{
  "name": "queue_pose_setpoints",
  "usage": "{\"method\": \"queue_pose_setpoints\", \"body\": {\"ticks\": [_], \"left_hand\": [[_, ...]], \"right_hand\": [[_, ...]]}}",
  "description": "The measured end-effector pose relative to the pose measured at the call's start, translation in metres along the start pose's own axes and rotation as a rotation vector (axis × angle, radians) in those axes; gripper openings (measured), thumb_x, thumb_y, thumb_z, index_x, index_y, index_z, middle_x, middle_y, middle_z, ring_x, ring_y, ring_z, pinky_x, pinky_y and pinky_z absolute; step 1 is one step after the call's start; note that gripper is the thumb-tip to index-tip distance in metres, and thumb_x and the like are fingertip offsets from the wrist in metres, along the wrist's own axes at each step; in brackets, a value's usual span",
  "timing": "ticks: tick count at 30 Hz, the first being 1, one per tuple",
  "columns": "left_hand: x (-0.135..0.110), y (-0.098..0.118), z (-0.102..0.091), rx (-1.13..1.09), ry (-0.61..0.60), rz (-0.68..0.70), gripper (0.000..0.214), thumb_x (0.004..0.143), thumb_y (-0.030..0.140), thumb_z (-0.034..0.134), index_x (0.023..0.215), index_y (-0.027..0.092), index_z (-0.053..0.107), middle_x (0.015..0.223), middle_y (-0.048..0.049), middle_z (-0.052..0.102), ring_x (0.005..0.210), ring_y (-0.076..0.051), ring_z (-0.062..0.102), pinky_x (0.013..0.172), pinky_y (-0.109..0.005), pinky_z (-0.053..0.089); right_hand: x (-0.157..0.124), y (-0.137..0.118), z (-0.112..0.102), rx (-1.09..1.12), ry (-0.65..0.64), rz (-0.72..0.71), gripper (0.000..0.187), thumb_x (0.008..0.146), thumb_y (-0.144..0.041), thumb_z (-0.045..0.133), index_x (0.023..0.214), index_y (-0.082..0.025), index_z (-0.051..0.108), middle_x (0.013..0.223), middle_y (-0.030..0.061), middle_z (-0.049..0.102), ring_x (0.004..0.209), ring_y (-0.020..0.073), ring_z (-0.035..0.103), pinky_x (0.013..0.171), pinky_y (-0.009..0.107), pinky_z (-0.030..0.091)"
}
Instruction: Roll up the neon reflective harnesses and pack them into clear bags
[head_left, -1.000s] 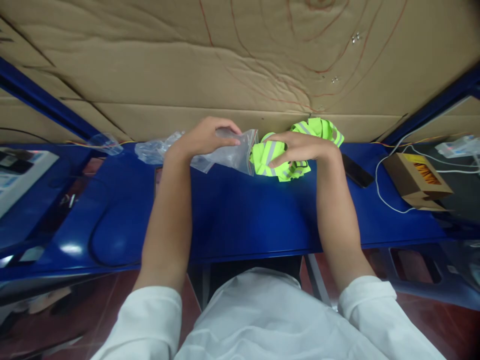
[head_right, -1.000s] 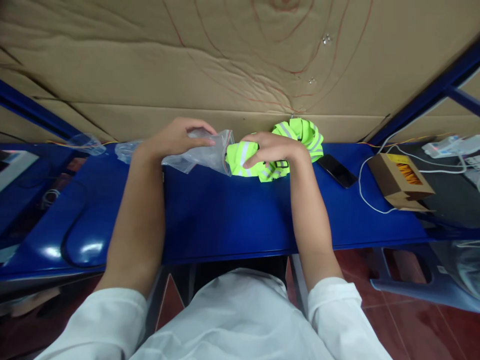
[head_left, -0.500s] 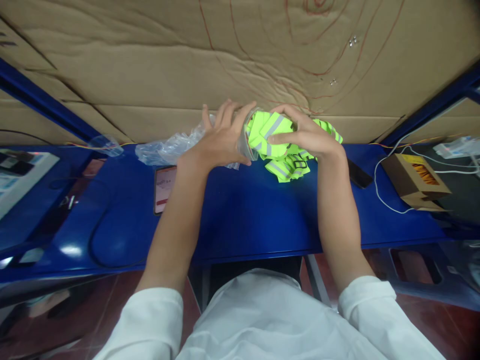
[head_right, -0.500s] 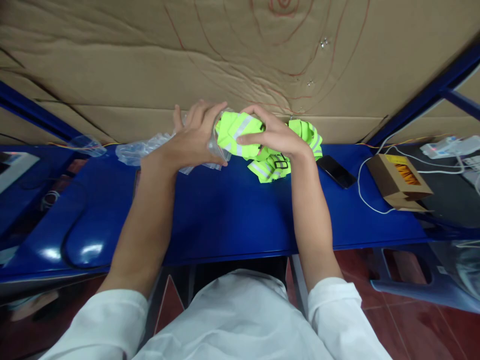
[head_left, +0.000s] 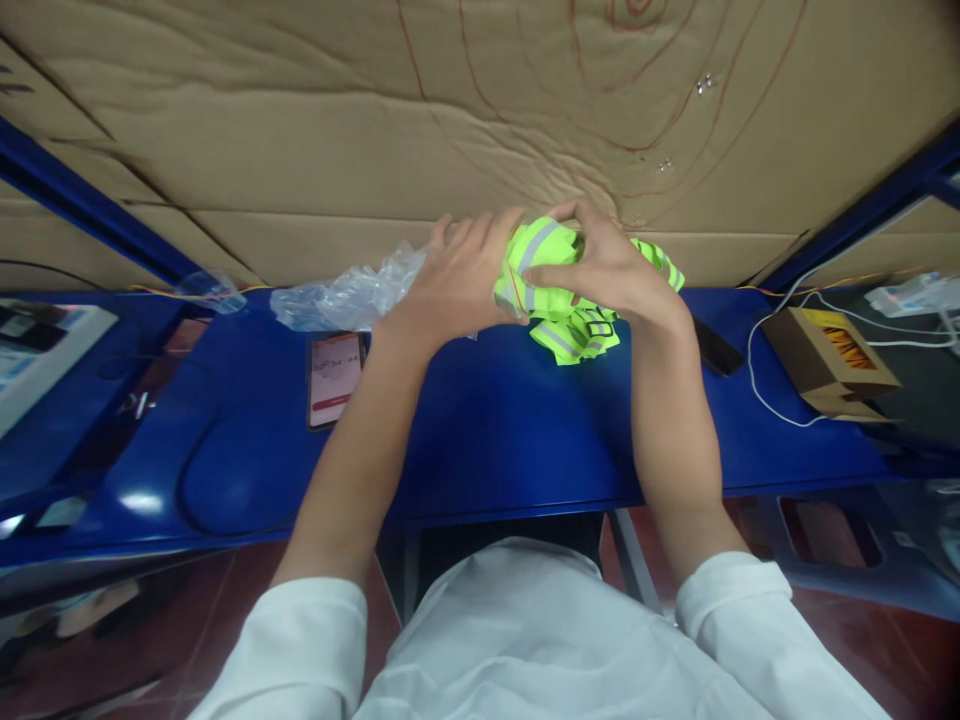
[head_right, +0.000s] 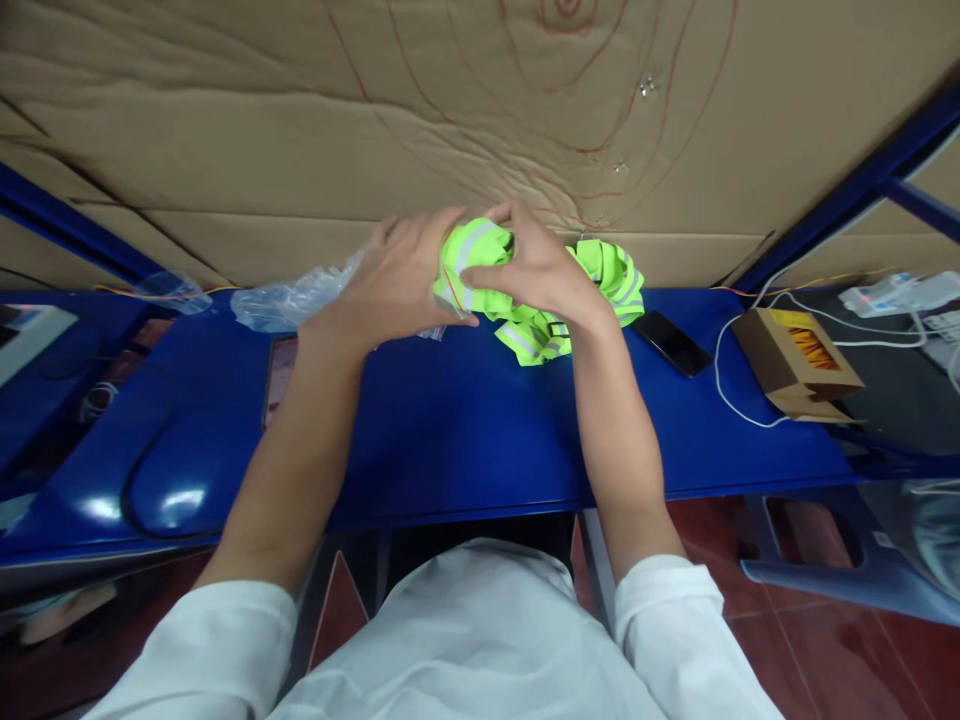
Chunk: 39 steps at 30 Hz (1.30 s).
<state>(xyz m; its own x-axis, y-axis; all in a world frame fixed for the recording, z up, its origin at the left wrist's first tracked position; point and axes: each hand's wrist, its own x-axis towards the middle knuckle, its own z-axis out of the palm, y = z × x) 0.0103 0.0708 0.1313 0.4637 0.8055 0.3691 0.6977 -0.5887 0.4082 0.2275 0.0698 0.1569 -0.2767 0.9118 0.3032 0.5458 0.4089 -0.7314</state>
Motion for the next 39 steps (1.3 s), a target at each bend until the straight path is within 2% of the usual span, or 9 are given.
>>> {"method": "queue_pose_setpoints", "body": {"ticks": [5,11,16,19,22,30,32,35,39], "left_hand": [[-0.002,0.015,0.003,0.169,-0.005,-0.016,0.093,0.088,0.068,0.068,0.162,0.023,0.034,0.162,-0.0116,0.047,0.150,-0.039,0.041,0.131,-0.058,0.011],[-0.002,0.022,-0.001,0.178,0.047,0.033,0.097,0.081,0.055,0.083,0.160,0.022,0.038,0.157,-0.0142,0.054,0.148,-0.039,0.046,0.126,-0.056,0.030],[0.001,0.011,0.003,-0.001,-0.006,-0.006,0.122,0.065,0.058,0.092,0.165,0.026,0.030,0.163,-0.0124,0.048,0.148,-0.042,0.046,0.123,-0.055,0.036],[0.002,0.007,0.007,-0.139,-0.031,0.006,0.124,0.066,0.058,0.091,0.166,0.028,0.025,0.164,-0.0113,0.045,0.151,-0.041,0.043,0.124,-0.054,0.035],[0.003,0.004,0.010,-0.188,-0.027,0.005,0.124,0.067,0.056,0.092,0.166,0.031,0.022,0.165,-0.0130,0.043,0.154,-0.042,0.039,0.124,-0.053,0.035],[0.001,0.018,0.013,0.099,-0.041,0.029,0.119,0.068,0.052,0.094,0.163,0.019,0.031,0.162,-0.0199,0.044,0.151,-0.044,0.041,0.122,-0.059,0.035],[0.001,0.023,0.012,0.111,-0.024,0.053,0.112,0.072,0.051,0.092,0.162,0.019,0.033,0.159,-0.0188,0.049,0.148,-0.042,0.045,0.121,-0.056,0.038],[0.002,0.024,0.010,0.023,0.054,0.088,0.105,0.075,0.055,0.088,0.160,0.019,0.037,0.156,-0.0170,0.051,0.146,-0.036,0.048,0.121,-0.048,0.041],[0.002,0.021,0.003,-0.093,0.108,0.110,0.106,0.073,0.052,0.088,0.160,0.021,0.035,0.164,-0.0106,0.045,0.150,-0.031,0.047,0.123,-0.041,0.041]], "right_hand": [[0.002,-0.001,0.005,0.184,-0.033,0.160,0.059,0.071,-0.033,0.092,0.116,-0.026,0.055,0.091,-0.0012,0.065,0.071,0.0154,0.064,0.047,0.026,0.049],[0.013,0.009,0.004,0.395,-0.069,0.210,0.049,0.072,-0.048,0.093,0.099,-0.027,0.058,0.087,-0.0004,0.069,0.072,0.0173,0.069,0.049,0.027,0.051],[0.004,0.001,0.002,0.233,-0.071,0.098,0.051,0.069,-0.053,0.094,0.096,-0.027,0.058,0.087,-0.0010,0.069,0.073,0.0178,0.065,0.053,0.027,0.049],[-0.002,-0.007,0.000,0.076,0.017,-0.016,0.047,0.069,-0.049,0.094,0.094,-0.026,0.061,0.089,0.0003,0.069,0.082,0.0198,0.065,0.060,0.029,0.051],[-0.005,-0.010,0.000,-0.034,0.066,-0.028,0.036,0.077,-0.046,0.088,0.087,-0.024,0.061,0.083,0.0012,0.067,0.078,0.0202,0.064,0.062,0.031,0.052],[-0.011,-0.009,0.001,-0.142,-0.061,-0.059,0.019,0.086,-0.036,0.079,0.091,-0.022,0.067,0.074,0.0004,0.065,0.064,0.0162,0.063,0.058,0.028,0.048],[-0.011,-0.011,-0.003,-0.083,-0.114,-0.038,0.021,0.087,-0.036,0.078,0.100,-0.022,0.069,0.082,-0.0006,0.069,0.058,0.0128,0.060,0.051,0.026,0.045],[-0.009,-0.014,-0.005,0.120,-0.080,0.031,0.035,0.081,-0.040,0.086,0.103,-0.024,0.065,0.094,-0.0002,0.071,0.061,0.0130,0.063,0.047,0.026,0.047],[-0.001,-0.011,0.002,0.367,-0.054,0.131,0.044,0.076,-0.049,0.092,0.094,-0.026,0.058,0.080,-0.0019,0.069,0.065,0.0149,0.065,0.048,0.026,0.048]]}}
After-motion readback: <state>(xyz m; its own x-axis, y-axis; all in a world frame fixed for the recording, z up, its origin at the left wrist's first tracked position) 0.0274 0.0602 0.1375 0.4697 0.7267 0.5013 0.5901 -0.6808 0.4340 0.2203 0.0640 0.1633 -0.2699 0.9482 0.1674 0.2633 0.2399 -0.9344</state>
